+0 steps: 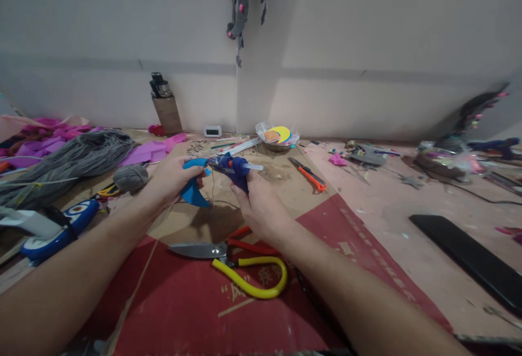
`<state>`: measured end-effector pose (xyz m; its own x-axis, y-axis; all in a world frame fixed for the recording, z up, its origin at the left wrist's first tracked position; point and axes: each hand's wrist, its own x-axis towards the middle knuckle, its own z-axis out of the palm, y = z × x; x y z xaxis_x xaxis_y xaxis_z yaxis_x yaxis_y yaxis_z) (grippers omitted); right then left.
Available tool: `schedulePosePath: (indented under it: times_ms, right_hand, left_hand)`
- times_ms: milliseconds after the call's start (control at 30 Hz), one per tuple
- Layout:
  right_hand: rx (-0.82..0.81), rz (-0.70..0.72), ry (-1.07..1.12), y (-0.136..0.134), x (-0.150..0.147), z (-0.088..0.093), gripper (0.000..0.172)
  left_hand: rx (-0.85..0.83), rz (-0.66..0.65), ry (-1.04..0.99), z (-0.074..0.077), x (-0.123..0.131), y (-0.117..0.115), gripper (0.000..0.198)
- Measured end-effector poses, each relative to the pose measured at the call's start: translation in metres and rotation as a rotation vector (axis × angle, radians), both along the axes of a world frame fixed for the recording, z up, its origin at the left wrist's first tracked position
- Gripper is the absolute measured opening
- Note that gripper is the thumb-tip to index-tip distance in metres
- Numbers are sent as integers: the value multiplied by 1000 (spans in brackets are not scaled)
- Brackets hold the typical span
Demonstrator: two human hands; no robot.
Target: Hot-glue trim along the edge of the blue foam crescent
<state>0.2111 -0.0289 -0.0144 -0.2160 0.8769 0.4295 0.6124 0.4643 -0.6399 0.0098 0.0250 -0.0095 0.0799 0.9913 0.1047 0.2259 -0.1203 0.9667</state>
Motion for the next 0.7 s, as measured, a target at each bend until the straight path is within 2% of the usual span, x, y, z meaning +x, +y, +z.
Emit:
schedulePosePath:
  times_ms: [133, 333, 567, 700]
  right_hand:
    - [23, -6, 22, 1, 0, 0, 32]
    - [3, -11, -2, -1, -1, 3, 30]
    - [35, -22, 6, 1, 1, 2, 32]
    - [33, -13, 6, 0, 0, 1, 30]
  left_hand:
    - [-8, -33, 21, 3, 2, -4, 10]
    - [8, 10, 21, 2, -1, -1, 13]
    - [-33, -16, 32, 4, 2, -5, 9]
    - [-1, 5, 31, 5, 1, -4, 13]
